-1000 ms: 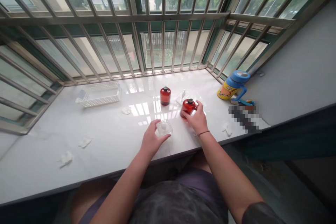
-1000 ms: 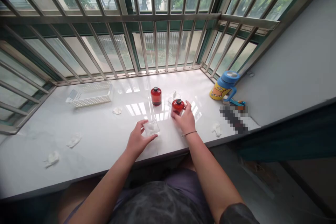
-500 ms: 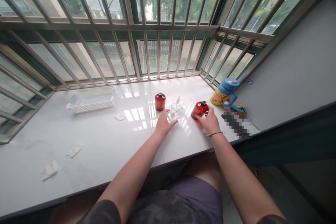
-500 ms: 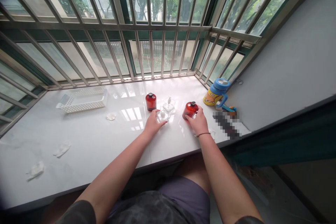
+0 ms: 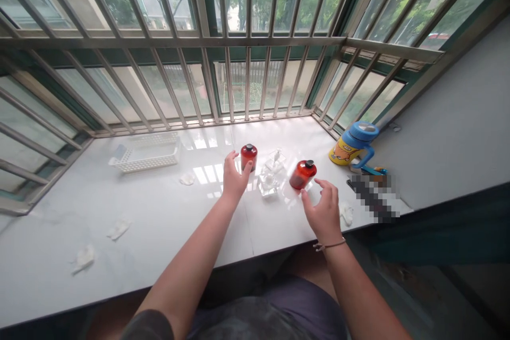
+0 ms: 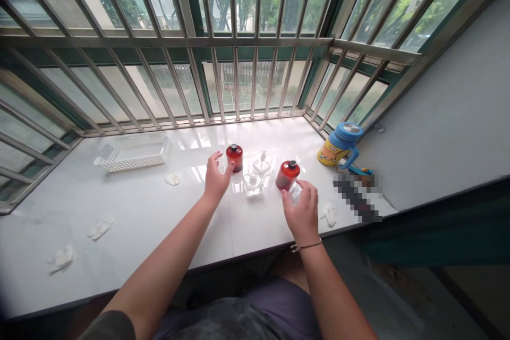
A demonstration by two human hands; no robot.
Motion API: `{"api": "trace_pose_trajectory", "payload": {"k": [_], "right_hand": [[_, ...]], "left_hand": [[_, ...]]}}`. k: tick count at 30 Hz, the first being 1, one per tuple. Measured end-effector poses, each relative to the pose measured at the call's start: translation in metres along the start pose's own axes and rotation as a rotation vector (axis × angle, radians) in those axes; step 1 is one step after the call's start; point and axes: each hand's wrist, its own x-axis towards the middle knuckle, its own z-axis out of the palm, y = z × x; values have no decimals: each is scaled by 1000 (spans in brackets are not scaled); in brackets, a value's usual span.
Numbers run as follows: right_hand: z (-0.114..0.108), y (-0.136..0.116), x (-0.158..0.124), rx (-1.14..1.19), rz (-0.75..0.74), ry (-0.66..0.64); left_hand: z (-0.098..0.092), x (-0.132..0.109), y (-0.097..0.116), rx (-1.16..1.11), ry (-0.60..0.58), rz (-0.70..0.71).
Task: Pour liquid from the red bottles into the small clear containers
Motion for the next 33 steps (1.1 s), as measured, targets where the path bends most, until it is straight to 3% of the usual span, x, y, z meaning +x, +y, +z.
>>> {"api": "trace_pose_trajectory", "payload": {"k": [6, 9, 12, 15, 19, 26, 30, 33], "right_hand": [[-10, -26, 5, 60, -76, -19], [-13, -39, 22, 94, -213, -104], [-6, -55, 47, 1, -285, -205], [11, -71, 80, -225, -195, -388], [47, -88, 123, -538, -6, -651], [102, -88, 165, -607, 130, -762], [106, -98, 167, -606, 78, -742], [96, -122, 157, -574, -17, -696]], "left_hand": [[12, 54, -9, 19, -194, -177], [14, 59, -10, 6, -252, -210], [3, 49, -8, -9, -230, -220], [-25, 28, -6, -25, -176, -246], [-78, -11, -5, -14, -86, -306], [-171, -89, -12, 60, 74, -470], [-206, -126, -16, 72, 154, -548], [-220, -141, -18, 102, 187, -570]]}}
